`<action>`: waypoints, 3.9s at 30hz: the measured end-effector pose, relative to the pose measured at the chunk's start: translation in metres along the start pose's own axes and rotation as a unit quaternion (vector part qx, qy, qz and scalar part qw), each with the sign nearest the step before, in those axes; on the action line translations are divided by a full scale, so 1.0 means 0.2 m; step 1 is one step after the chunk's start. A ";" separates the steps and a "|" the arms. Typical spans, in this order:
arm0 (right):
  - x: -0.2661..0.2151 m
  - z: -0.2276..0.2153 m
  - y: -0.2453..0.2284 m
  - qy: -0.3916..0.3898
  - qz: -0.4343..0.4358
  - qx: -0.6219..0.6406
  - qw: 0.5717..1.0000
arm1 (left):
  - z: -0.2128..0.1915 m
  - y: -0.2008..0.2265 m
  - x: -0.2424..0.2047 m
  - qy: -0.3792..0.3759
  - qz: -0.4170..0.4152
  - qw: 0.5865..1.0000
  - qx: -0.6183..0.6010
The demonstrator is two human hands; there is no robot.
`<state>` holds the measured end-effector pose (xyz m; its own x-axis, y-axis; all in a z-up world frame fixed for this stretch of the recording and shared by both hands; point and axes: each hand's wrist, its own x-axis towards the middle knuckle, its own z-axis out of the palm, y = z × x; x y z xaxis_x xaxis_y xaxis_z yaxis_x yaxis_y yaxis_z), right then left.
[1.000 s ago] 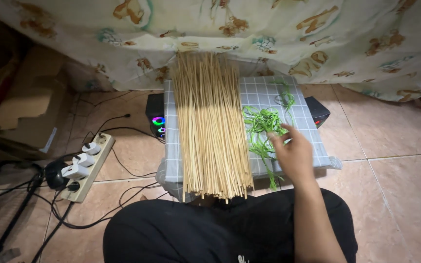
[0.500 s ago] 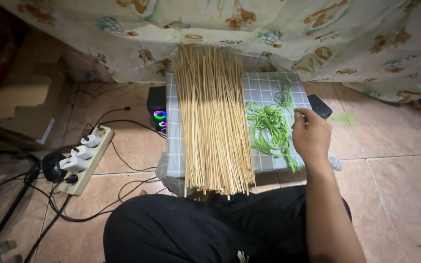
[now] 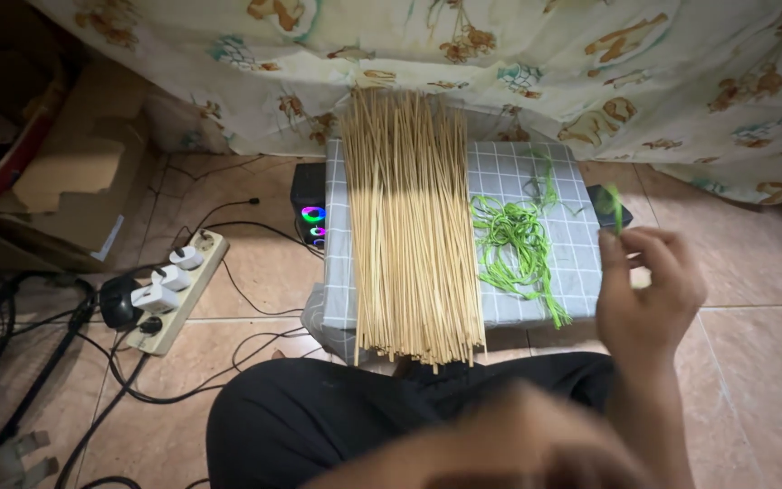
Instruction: Bundling wooden sticks with green plastic ties and sorting through a large pile of sticks on the floor.
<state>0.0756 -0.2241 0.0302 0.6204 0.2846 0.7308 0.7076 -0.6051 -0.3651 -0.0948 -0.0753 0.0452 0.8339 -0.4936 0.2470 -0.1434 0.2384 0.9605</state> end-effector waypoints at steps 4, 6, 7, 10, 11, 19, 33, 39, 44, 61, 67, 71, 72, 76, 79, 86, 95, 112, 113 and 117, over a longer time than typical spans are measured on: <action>-0.06 -0.07 -0.19 -0.130 0.085 0.111 0.982 | -0.21 -0.07 0.14 0.388 -0.035 0.914 0.115; -0.12 -0.05 -0.25 -0.260 0.110 0.089 0.955 | -0.37 -0.17 0.18 0.397 -0.141 0.902 -0.092; -0.13 -0.04 -0.27 -0.260 0.110 0.087 0.955 | -0.41 -0.18 0.18 0.396 -0.140 0.903 -0.093; -0.18 -0.04 -0.34 -0.351 0.054 0.100 0.929 | -0.51 -0.19 0.15 0.365 -0.059 0.871 -0.323; -0.20 -0.05 -0.34 -0.372 0.054 0.106 0.921 | -0.55 -0.18 0.14 0.407 -0.031 0.845 -0.344; -0.34 -0.19 0.03 -0.415 0.250 0.014 0.875 | -0.71 -0.18 0.06 0.546 0.033 0.778 -0.309; -0.32 -0.41 1.07 0.133 0.522 0.550 0.638 | -0.80 -0.10 -0.08 0.683 0.041 0.717 -0.133; -0.15 -0.38 1.00 0.212 0.505 0.493 0.676 | -0.74 -0.11 -0.01 0.704 0.051 0.707 -0.056; -0.03 -0.29 0.56 -0.056 0.210 0.352 0.910 | -0.63 -0.19 0.19 0.601 0.000 0.799 0.035; 0.19 0.23 0.35 -0.071 0.227 0.312 0.920 | -0.73 0.01 0.56 0.252 -0.244 0.916 0.196; 0.33 0.35 0.47 -0.117 0.141 0.082 0.980 | -0.59 0.03 0.17 0.364 -0.302 0.800 0.371; 0.35 0.35 0.37 0.006 0.072 0.097 0.993 | -0.67 -0.12 -0.10 0.456 -0.374 0.693 0.415; 0.32 0.35 0.34 0.034 0.109 0.120 0.986 | -0.67 -0.16 -0.16 0.470 -0.395 0.662 0.430; 0.13 0.49 0.59 -0.125 0.103 -0.102 0.981 | -0.70 -0.17 -0.18 0.436 -0.421 0.645 0.466; 0.05 0.38 0.43 -0.320 0.236 -0.115 0.910 | -0.73 -0.22 -0.15 0.410 -0.434 0.654 0.466; -0.29 0.05 0.10 -0.298 0.114 -0.114 0.941 | -0.68 -0.17 -0.14 0.412 -0.436 0.652 0.464; -0.80 0.23 0.10 -0.534 -0.125 -0.124 0.827 | -0.68 -0.32 -0.16 0.447 -0.401 0.617 0.509; -0.88 0.42 -0.05 -0.467 -0.205 -0.038 0.859 | -0.70 -0.31 -0.14 0.448 -0.384 0.619 0.518; -0.89 0.43 -0.04 -0.468 -0.208 -0.050 0.858 | -0.70 -0.31 -0.14 0.448 -0.389 0.623 0.510; -0.90 0.46 -0.02 -0.462 -0.214 -0.056 0.859 | -0.72 -0.30 -0.13 0.442 -0.401 0.633 0.494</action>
<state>-0.0088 -0.2051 -0.1527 0.3513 0.9363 -0.0051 0.9330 -0.3505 -0.0811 -0.0322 0.0437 -0.0366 0.7589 0.6402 -0.1187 0.6155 -0.6458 0.4518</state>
